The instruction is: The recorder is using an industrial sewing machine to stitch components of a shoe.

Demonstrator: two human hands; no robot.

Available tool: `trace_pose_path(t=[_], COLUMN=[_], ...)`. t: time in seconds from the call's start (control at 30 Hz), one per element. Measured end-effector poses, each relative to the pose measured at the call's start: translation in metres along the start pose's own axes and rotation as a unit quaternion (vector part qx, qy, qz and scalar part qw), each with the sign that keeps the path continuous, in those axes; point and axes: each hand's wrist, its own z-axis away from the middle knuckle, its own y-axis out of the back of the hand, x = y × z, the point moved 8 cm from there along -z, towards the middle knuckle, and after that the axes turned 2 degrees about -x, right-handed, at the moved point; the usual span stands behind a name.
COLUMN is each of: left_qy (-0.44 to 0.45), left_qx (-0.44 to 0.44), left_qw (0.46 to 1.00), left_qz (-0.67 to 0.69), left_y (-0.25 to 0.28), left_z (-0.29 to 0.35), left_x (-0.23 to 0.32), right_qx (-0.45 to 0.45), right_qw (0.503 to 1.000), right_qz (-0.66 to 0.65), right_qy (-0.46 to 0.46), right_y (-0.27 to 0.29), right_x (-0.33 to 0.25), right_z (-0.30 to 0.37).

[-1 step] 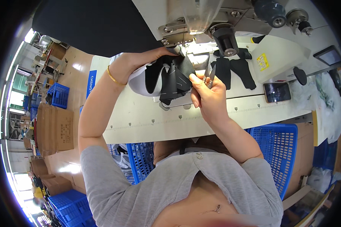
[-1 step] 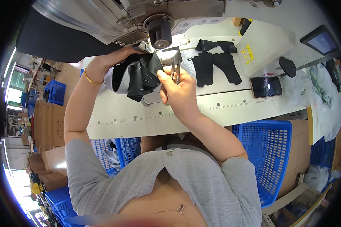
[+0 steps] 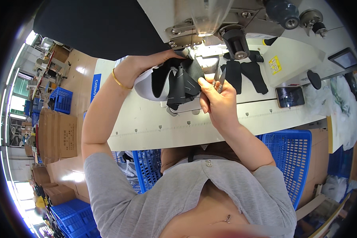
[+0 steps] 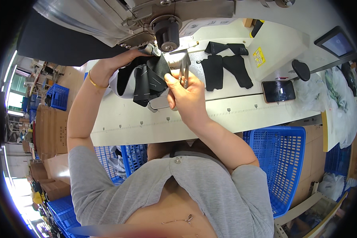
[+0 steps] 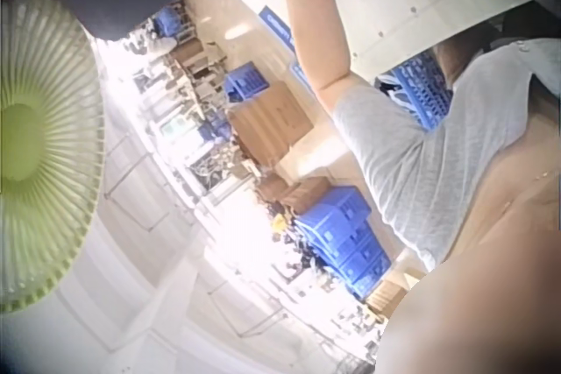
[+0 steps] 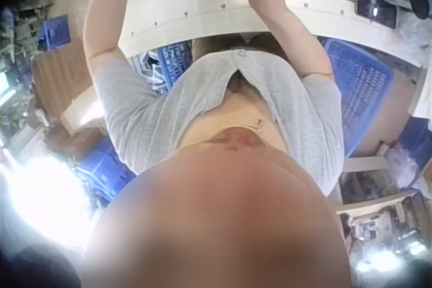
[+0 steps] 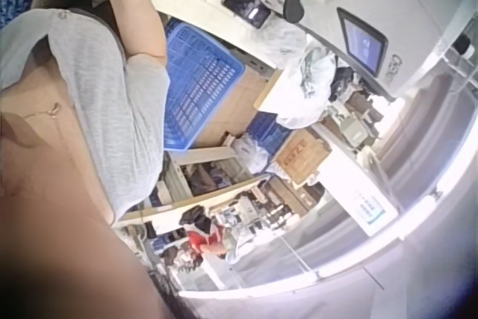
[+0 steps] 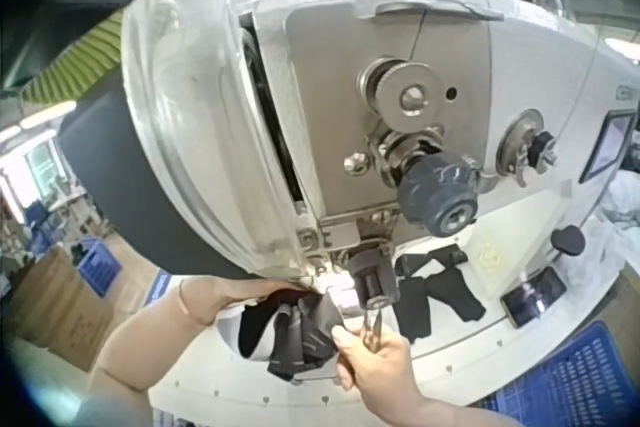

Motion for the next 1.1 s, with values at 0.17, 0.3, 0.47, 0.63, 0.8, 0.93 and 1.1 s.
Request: trace_pose_path(t=[0.17, 0.3, 0.47, 0.63, 0.8, 0.93, 1.1], left_qy=[-0.077, -0.12, -0.178, -0.235, -0.285, -0.323, -0.366], left_qx=[0.044, 0.113, 0.196, 0.275, 0.347, 0.398, 0.462], left_qw=[0.993, 0.986, 0.963, 0.924, 0.872, 0.823, 0.751], left_qz=[0.074, 0.017, -0.056, -0.127, -0.194, -0.243, -0.298], left_y=[0.009, 0.016, 0.031, 0.038, 0.045, 0.046, 0.059], left_z=[0.004, 0.0, 0.017, 0.028, 0.043, 0.052, 0.07], left_x=[-0.004, 0.01, 0.019, 0.034, 0.041, 0.046, 0.044], right_qx=[-0.003, -0.003, -0.004, 0.0, -0.01, -0.007, 0.011], right_qw=[1.0, 0.999, 0.999, 0.998, 0.997, 0.997, 1.0], right_qz=[-0.014, -0.037, -0.035, -0.063, -0.072, -0.08, -0.021], right_qy=[-0.005, -0.006, -0.011, 0.0, -0.001, 0.009, -0.009], right_y=[-0.001, -0.001, -0.002, 0.0, -0.003, -0.001, -0.004], right_x=[0.003, 0.004, 0.004, 0.006, 0.006, 0.008, 0.004], right_z=[-0.001, -0.002, 0.001, 0.001, 0.0, -0.001, 0.0])
